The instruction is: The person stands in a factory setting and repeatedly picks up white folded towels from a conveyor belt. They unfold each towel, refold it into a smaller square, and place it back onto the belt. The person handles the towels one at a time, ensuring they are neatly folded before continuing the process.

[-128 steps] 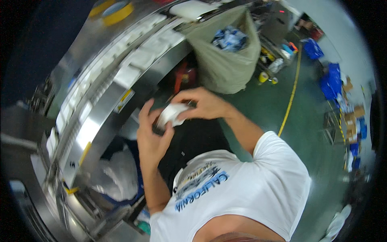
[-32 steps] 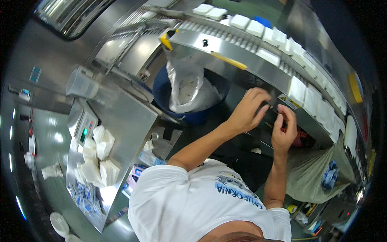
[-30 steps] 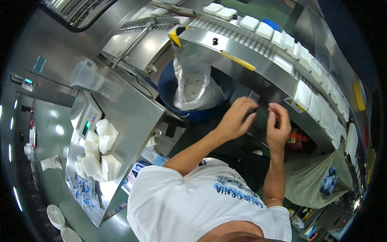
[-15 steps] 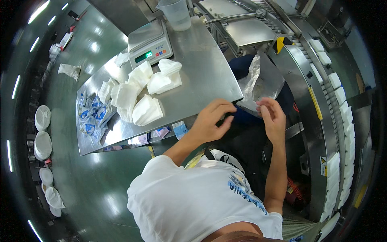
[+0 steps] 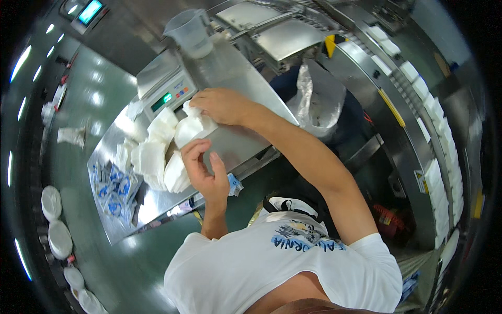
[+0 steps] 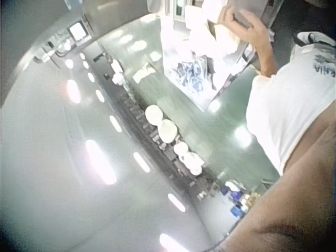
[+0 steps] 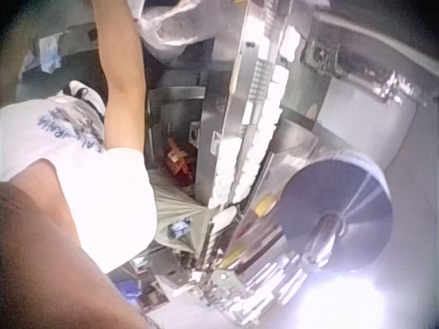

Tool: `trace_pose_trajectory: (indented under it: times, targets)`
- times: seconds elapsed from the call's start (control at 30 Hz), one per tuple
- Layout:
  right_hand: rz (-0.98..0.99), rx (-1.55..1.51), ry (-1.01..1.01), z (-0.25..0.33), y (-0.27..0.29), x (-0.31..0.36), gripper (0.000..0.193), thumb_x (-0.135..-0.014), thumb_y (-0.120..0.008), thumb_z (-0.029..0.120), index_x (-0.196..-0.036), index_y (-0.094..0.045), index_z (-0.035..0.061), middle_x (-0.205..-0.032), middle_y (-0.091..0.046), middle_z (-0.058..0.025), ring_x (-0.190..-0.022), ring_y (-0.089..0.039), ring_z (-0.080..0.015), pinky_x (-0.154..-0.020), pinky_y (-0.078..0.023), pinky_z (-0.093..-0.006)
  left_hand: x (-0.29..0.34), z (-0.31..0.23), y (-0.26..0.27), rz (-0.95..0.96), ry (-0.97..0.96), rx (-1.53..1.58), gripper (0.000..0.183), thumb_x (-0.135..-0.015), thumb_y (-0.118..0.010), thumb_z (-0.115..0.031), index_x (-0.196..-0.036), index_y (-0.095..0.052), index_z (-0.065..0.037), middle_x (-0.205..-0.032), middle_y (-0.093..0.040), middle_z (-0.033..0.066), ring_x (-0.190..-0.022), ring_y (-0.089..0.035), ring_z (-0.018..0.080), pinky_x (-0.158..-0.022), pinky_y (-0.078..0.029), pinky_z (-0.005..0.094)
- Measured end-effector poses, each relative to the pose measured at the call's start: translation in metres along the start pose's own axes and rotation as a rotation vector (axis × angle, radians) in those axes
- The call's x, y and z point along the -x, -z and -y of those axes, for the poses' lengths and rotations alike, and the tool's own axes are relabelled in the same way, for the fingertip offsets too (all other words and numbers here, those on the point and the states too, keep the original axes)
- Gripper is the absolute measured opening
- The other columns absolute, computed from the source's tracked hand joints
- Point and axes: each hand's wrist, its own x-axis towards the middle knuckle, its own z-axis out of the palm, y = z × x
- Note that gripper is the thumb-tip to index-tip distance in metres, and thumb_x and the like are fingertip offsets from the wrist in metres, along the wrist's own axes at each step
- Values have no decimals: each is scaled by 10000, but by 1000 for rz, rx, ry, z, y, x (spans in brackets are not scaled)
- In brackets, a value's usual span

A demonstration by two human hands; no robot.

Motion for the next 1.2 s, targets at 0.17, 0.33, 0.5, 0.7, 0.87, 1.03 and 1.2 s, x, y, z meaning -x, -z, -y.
trace_pose_trajectory:
  times: [0.17, 0.33, 0.5, 0.7, 0.87, 1.03, 1.2]
  targets:
    - [-261, -715, -519, 30, 79, 67, 378, -1014, -694, 186, -1322, -629, -23, -1069, -724, -77, -949, -681, -126, -810, -555, -302, 7, -9, -31, 22, -13, 190, 365, -966, -633, -90, -1293, -504, 6, -1314, -524, 190, -1219, -543, 266, -1083, -432, 404]
    - [-511, -984, -670, 89, 163, 212, 406, -1048, -666, 204, -1363, -588, -40, -1179, -717, -105, -1047, -694, -162, -854, -607, -323, 4, -38, -119, 369, 260, 607, 954, -880, -843, -354, -1558, -274, 1, -1556, -386, 203, -1398, -459, 298, -1181, -377, 444]
    - [-757, -703, -870, 152, 184, 335, 364, -1066, -638, 214, -1337, -593, -25, -1135, -704, -100, -985, -678, -138, -838, -596, -316, 36, -70, -204, 980, 352, 649, 723, -853, -865, -69, -1460, -480, 7, -1351, -593, 138, -1252, -581, 220, -1092, -457, 353]
    - [-764, -258, -1100, 246, 184, 427, 422, -1011, -649, 154, -1396, -577, -5, -1124, -700, -110, -975, -641, -152, -858, -536, -322, 95, -97, -273, 1482, 374, 878, 415, -950, -763, -14, -1327, -597, 37, -1217, -673, 90, -1107, -647, 162, -981, -509, 299]
    - [-852, -416, -1126, 299, 158, 481, 476, -1031, -627, 126, -1470, -505, -12, -1199, -686, -130, -1085, -657, -166, -941, -551, -346, 139, -129, -281, 1819, 446, 877, 300, -1025, -703, -96, -1286, -636, 36, -1158, -707, 81, -1056, -656, 144, -950, -502, 276]
    - [-948, -397, -1176, 319, 141, 499, 453, -1010, -636, 114, -1435, -545, -14, -1236, -681, -139, -1116, -666, -200, -956, -551, -349, 173, -145, -278, 1879, 281, 906, 339, -1002, -748, -141, -1269, -631, 34, -1181, -680, 83, -1085, -636, 143, -947, -502, 279]
    - [-846, -136, -1244, 332, 149, 503, 443, -991, -665, 125, -1399, -567, -17, -1193, -710, -144, -1092, -682, -199, -948, -555, -346, 186, -165, -285, 1904, 275, 844, 341, -971, -781, -141, -1230, -643, 33, -1084, -694, 66, -997, -650, 139, -899, -512, 283]
